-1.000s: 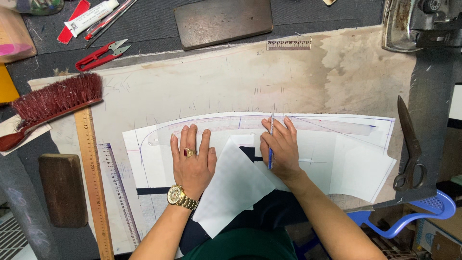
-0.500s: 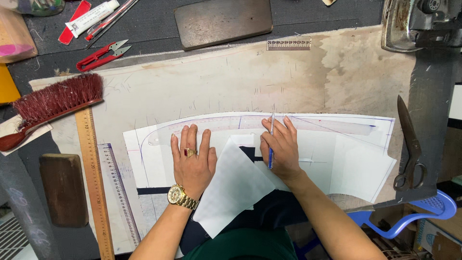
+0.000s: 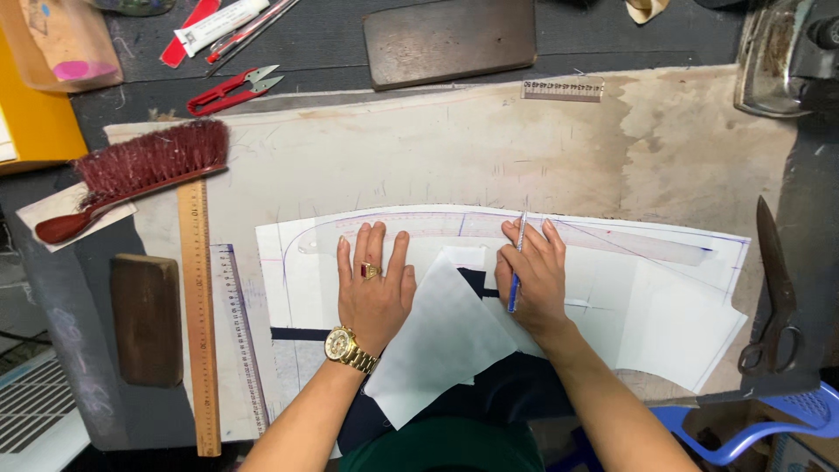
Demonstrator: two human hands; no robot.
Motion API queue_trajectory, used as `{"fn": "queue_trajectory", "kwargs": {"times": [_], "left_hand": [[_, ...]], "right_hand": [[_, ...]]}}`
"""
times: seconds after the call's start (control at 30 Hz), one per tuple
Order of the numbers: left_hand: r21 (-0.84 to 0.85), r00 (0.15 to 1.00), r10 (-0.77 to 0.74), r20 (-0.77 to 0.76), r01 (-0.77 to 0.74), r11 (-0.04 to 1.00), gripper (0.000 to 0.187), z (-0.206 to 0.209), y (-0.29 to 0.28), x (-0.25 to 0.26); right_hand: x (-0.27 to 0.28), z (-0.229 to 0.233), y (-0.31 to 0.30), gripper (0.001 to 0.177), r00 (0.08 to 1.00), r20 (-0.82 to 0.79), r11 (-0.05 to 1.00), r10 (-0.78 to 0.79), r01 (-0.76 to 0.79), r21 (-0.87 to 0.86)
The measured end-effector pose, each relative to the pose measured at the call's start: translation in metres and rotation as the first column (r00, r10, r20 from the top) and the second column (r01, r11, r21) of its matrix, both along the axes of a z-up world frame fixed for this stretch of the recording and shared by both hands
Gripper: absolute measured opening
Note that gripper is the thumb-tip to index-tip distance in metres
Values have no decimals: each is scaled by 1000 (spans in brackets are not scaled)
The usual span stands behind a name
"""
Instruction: The person traces lines on a fabric piece using a pen and a curved ruler on a workbench. They align the ruler with the pattern edges and mark the fabric, occasionally repositioning items on the table.
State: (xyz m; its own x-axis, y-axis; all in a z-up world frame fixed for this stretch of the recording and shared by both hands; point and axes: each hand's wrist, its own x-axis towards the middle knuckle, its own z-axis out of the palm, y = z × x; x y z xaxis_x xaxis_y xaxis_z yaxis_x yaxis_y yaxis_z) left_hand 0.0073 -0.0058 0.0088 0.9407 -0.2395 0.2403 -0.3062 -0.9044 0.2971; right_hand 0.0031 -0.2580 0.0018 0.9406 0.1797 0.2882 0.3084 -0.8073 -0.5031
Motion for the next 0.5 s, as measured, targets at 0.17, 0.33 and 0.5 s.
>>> {"fn": "queue_trajectory", "kwargs": {"times": [0.17, 0.33, 0.5], "left_hand": [[-1, 1000, 5, 2, -5, 1000, 45, 0, 1, 0], [21, 1000, -1, -4, 1, 1000, 46, -4, 2, -2], [3, 999, -12, -34, 12, 1000, 47, -3, 3, -2]], "right_hand": [[2, 5, 3, 6, 1000, 14, 1000, -2, 2, 9], [1, 6, 4, 6, 1000, 17, 1000, -2, 2, 7], [4, 10, 5, 7, 1000, 14, 1000, 3, -3, 2]]}}
